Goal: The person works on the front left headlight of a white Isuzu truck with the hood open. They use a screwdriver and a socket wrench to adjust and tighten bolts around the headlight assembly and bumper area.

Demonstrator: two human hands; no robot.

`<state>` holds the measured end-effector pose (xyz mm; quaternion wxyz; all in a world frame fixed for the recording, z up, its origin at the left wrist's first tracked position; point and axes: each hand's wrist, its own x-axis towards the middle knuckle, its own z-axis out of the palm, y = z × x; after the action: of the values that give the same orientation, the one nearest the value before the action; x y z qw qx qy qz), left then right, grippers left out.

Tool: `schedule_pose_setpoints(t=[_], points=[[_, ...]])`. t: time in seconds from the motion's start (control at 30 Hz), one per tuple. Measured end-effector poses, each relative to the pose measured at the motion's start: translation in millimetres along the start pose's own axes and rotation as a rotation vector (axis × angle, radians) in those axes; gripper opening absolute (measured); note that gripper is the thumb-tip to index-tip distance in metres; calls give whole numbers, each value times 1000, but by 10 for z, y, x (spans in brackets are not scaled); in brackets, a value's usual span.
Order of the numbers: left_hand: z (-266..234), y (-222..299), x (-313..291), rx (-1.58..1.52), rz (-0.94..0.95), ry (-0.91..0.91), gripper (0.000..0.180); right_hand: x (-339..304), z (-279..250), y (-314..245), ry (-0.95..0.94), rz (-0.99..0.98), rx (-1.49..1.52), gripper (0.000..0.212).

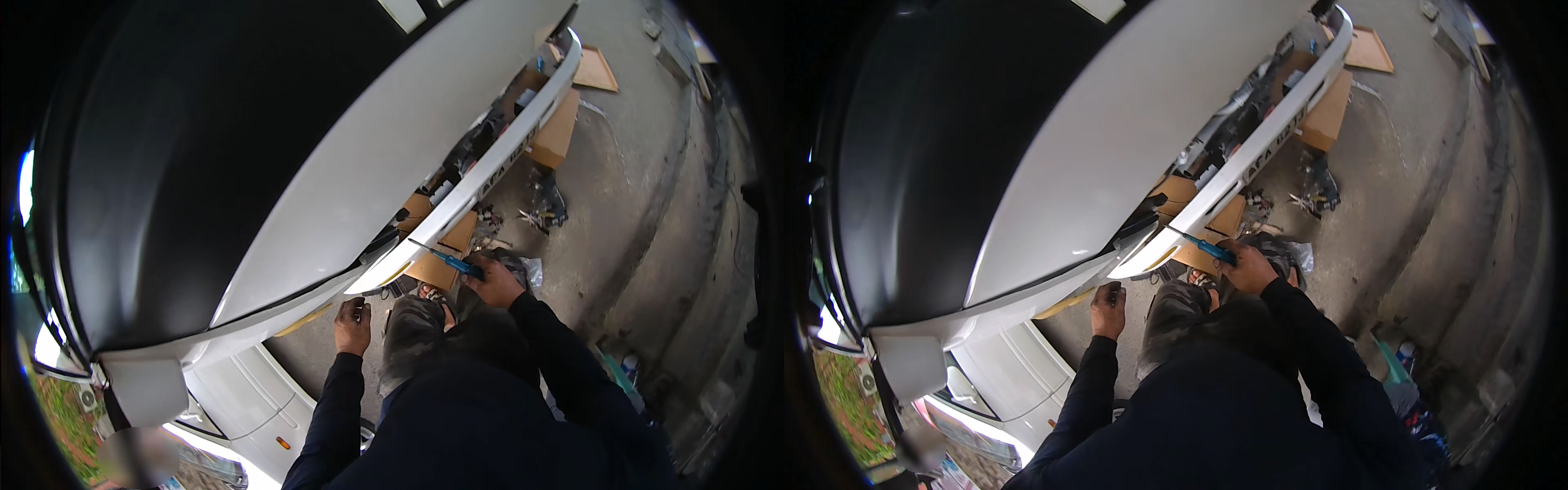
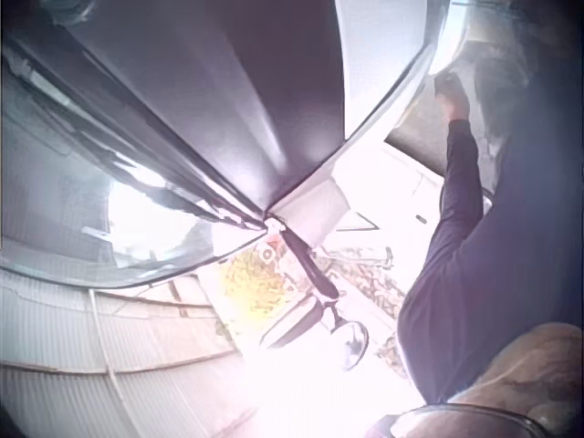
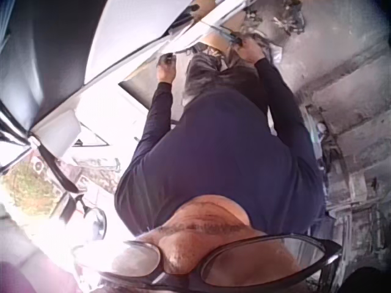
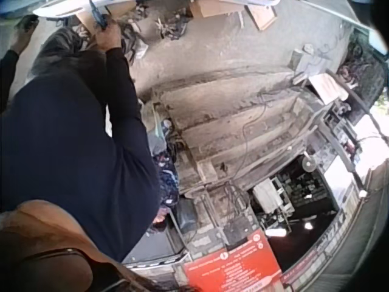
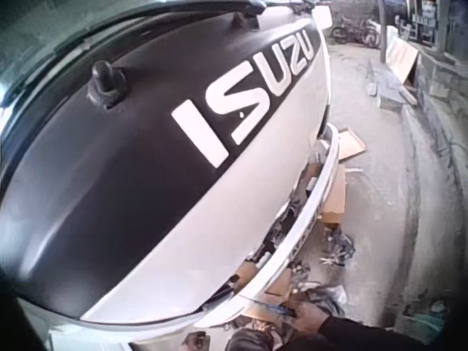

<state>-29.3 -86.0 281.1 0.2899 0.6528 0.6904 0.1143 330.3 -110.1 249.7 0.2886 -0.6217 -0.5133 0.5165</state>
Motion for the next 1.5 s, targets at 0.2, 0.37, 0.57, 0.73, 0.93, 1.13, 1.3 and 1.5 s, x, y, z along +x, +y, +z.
schedule_pose_setpoints(t=[0.2,0.37,0.57,0.73,0.93,1.13,1.3,1.5], points=[[-51,157,181,178,359,254,18,7,323,537,-26,144,372,43],[144,98,314,197,332,519,14,433,419,1132,-170,-5,498,50],[368,-145,426,114,518,723,11,803,567,1762,-219,-86,553,44],[475,-260,489,-60,640,759,22,912,855,2027,-60,-191,569,42],[587,-270,530,-145,435,1092,18,753,1086,2009,242,-305,677,35],[703,-497,437,-596,645,967,20,480,1231,2100,389,-442,711,30],[1272,-1068,402,-908,428,491,25,362,1367,2081,598,-557,488,32],[1748,-1706,799,-1919,-74,-168,94,241,1370,1536,823,-774,-24,32]])
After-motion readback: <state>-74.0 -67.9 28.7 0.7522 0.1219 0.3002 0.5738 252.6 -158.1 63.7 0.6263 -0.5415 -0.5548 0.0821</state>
